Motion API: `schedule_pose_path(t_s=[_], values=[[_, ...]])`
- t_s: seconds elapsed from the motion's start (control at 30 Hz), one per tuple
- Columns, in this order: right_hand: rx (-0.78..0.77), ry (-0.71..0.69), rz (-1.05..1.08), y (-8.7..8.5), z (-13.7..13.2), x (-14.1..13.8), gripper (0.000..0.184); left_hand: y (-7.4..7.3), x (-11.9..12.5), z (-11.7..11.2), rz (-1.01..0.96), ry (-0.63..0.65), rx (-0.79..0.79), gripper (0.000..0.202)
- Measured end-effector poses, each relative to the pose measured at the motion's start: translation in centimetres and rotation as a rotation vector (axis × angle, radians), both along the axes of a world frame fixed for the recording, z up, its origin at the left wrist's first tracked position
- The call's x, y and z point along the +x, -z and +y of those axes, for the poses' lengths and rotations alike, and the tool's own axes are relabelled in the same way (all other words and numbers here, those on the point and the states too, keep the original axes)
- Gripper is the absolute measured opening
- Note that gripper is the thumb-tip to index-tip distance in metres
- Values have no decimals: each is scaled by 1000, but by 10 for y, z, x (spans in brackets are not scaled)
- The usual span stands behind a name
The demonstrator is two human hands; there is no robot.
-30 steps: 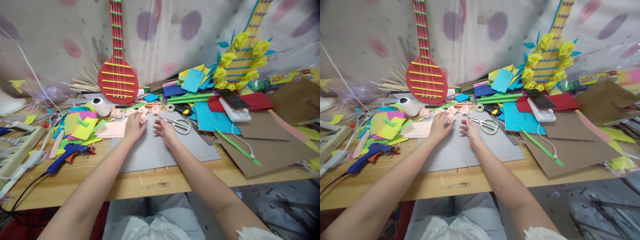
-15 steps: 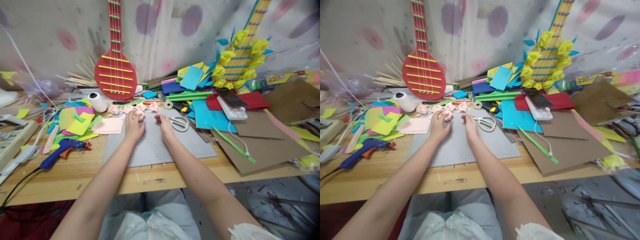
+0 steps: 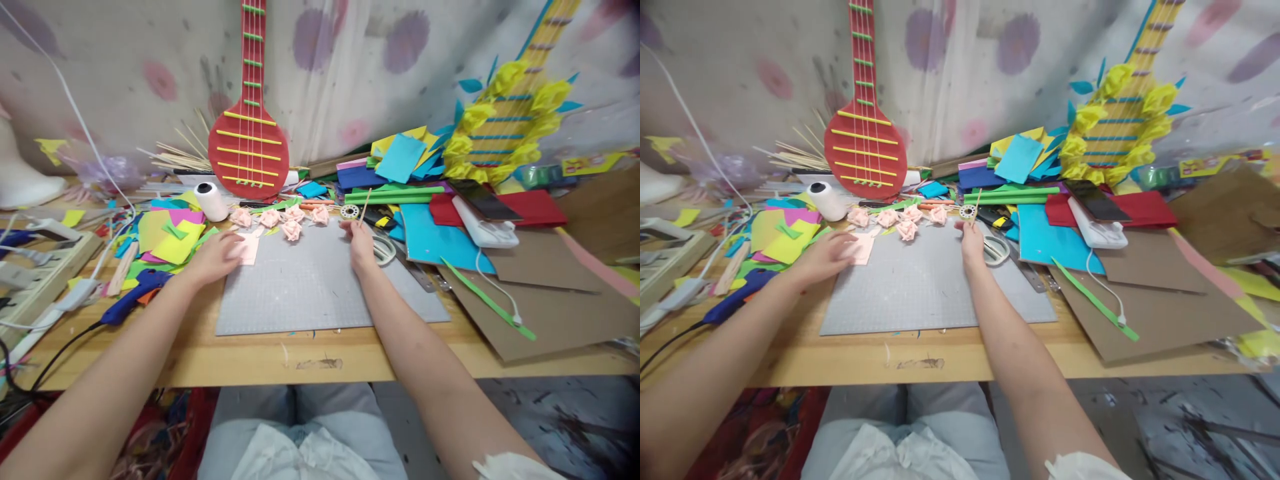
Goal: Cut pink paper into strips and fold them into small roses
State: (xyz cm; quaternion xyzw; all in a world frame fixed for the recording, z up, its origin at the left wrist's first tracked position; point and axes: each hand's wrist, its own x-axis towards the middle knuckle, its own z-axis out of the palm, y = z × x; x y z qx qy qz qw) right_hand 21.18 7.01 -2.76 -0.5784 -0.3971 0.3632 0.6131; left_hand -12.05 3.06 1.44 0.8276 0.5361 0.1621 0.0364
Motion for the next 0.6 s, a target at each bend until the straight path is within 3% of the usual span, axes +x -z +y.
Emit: schedule_pose_path(t_s=[0.13, 0.27, 0.43, 0.6], values=[[-82, -47, -283, 0, -7, 0, 23, -6, -14, 0, 104, 27, -44, 32], [-142, -3, -453, -9, -17, 3, 31, -4, -7, 0, 122, 63, -56, 30], [-281, 40, -778, -33, -34, 21, 37, -2, -3, 7, 133, -41, 17, 29], [-409, -10, -1000, -37, -37, 39, 29, -5, 0, 17, 298, -3, -57, 20]])
